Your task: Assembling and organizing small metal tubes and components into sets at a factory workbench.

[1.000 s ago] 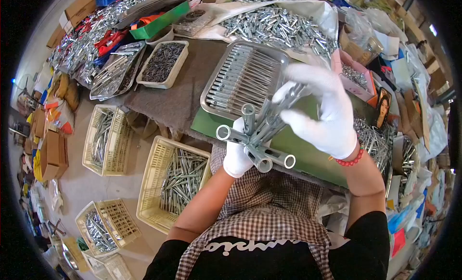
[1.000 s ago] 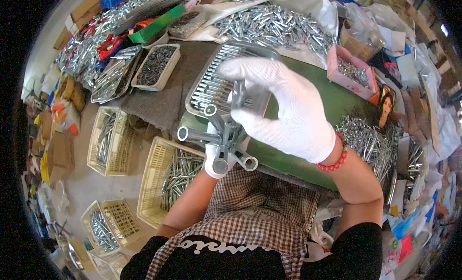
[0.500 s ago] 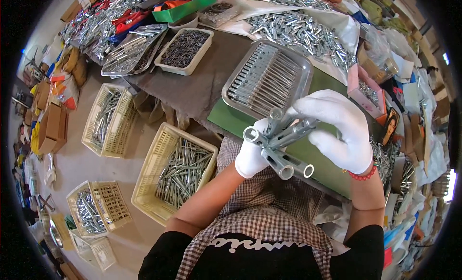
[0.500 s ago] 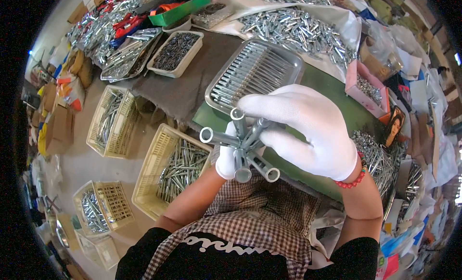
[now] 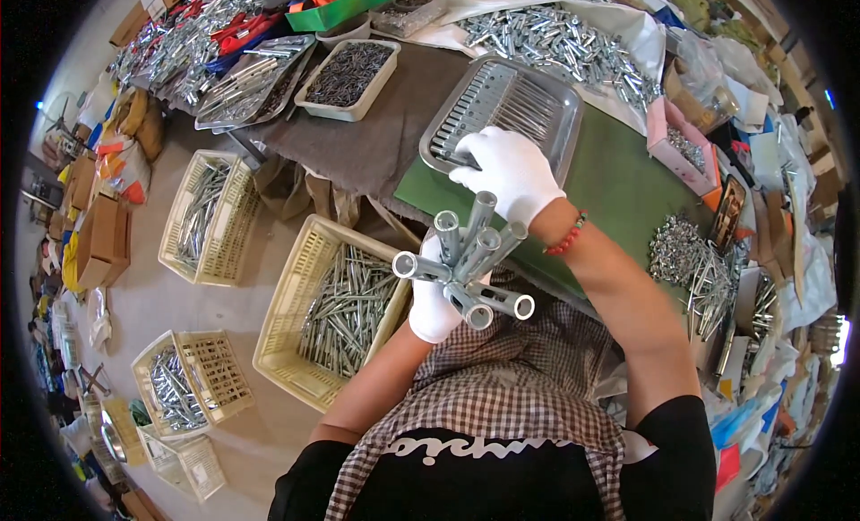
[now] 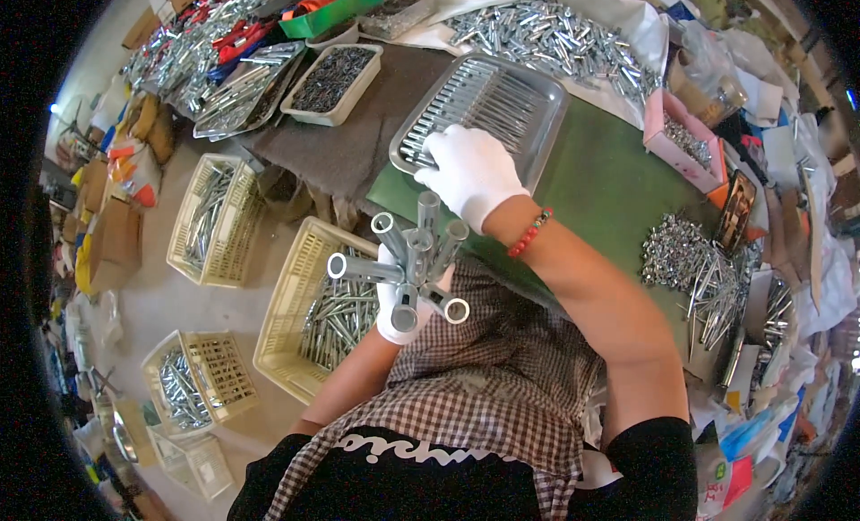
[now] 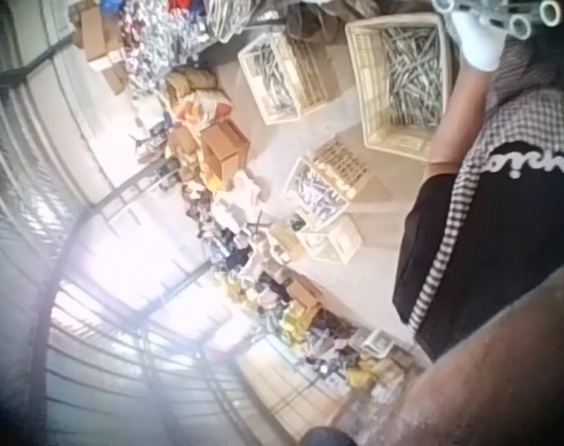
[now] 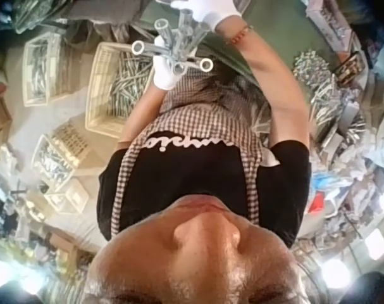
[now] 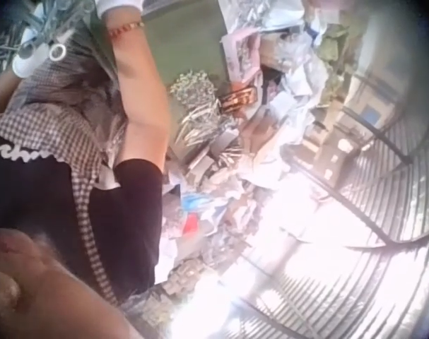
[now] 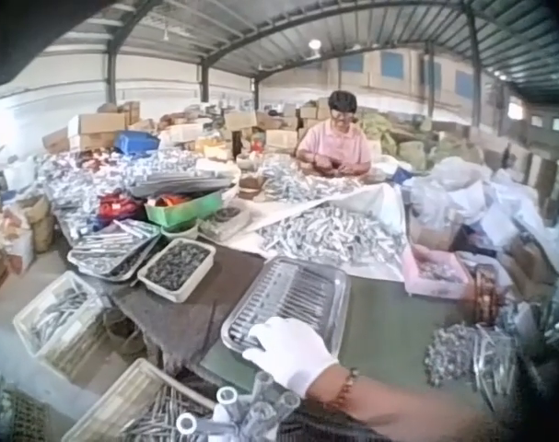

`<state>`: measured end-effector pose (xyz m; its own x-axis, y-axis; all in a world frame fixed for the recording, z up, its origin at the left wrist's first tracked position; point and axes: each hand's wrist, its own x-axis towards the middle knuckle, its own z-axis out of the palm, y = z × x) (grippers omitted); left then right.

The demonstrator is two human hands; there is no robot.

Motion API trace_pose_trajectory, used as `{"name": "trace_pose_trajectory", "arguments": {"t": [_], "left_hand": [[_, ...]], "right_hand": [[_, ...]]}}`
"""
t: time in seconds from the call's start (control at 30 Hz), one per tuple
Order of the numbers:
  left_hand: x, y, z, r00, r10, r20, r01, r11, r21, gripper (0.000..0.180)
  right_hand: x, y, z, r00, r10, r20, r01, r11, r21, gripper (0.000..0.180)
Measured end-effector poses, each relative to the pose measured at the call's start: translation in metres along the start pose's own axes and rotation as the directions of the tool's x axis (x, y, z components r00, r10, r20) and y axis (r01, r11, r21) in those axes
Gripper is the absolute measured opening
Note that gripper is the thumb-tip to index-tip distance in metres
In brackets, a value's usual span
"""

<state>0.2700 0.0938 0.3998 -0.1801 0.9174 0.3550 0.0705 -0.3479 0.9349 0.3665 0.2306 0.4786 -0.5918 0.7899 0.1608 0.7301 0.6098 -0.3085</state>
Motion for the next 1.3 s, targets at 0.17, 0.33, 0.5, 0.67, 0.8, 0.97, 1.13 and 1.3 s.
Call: {"name": "trace_pose_trajectory", "arguments": {"t": [0.17, 0.33, 0.5, 0.67, 0.8, 0.97, 1.13, 1.3], "left_hand": [[-0.009, 0.002, -0.007, 0.991, -0.118, -0.056, 0.111, 0.987, -0.112, 0.023], [-0.006, -0.01, -0.008, 0.993, 0.11, 0.04, -0.117, 0.953, 0.28, 0.028], [-0.003, -0.009, 0.003, 0.994, -0.112, -0.022, 0.113, 0.992, 0.048, 0.02], [-0.002, -0.012, 0.0, 0.987, -0.021, -0.161, 0.036, 0.995, 0.09, 0.018], [0.006, 0.006, -0.003, 0.994, -0.005, -0.111, 0.018, 0.994, 0.111, 0.026], [0.007, 0.002, 0.002, 0.991, 0.026, -0.134, -0.012, 0.994, 0.105, 0.044], [-0.001, -0.049, -0.005, 0.989, -0.12, -0.09, 0.112, 0.99, -0.083, 0.055], [0.001, -0.031, -0.004, 0.986, -0.114, -0.124, 0.06, 0.925, -0.374, 0.033]], "right_hand": [[0.005, -0.009, -0.005, 0.988, 0.139, 0.069, -0.147, 0.981, 0.125, 0.029], [0.012, 0.003, -0.011, 0.976, 0.141, 0.163, -0.178, 0.953, 0.244, 0.027], [0.011, 0.018, -0.014, 0.983, 0.043, 0.177, -0.089, 0.962, 0.26, 0.032], [-0.023, 0.0, -0.062, 0.977, 0.174, -0.12, -0.062, 0.78, 0.622, 0.033], [-0.075, -0.027, -0.11, 0.886, 0.295, -0.358, 0.216, 0.42, 0.881, 0.034], [-0.109, -0.038, -0.102, 0.889, 0.125, -0.44, 0.352, 0.427, 0.833, 0.034], [-0.102, -0.05, -0.096, 0.909, -0.142, -0.393, 0.294, 0.885, 0.36, 0.021], [-0.097, -0.044, -0.076, 0.873, -0.192, -0.449, 0.377, 0.849, 0.369, 0.015]]}}
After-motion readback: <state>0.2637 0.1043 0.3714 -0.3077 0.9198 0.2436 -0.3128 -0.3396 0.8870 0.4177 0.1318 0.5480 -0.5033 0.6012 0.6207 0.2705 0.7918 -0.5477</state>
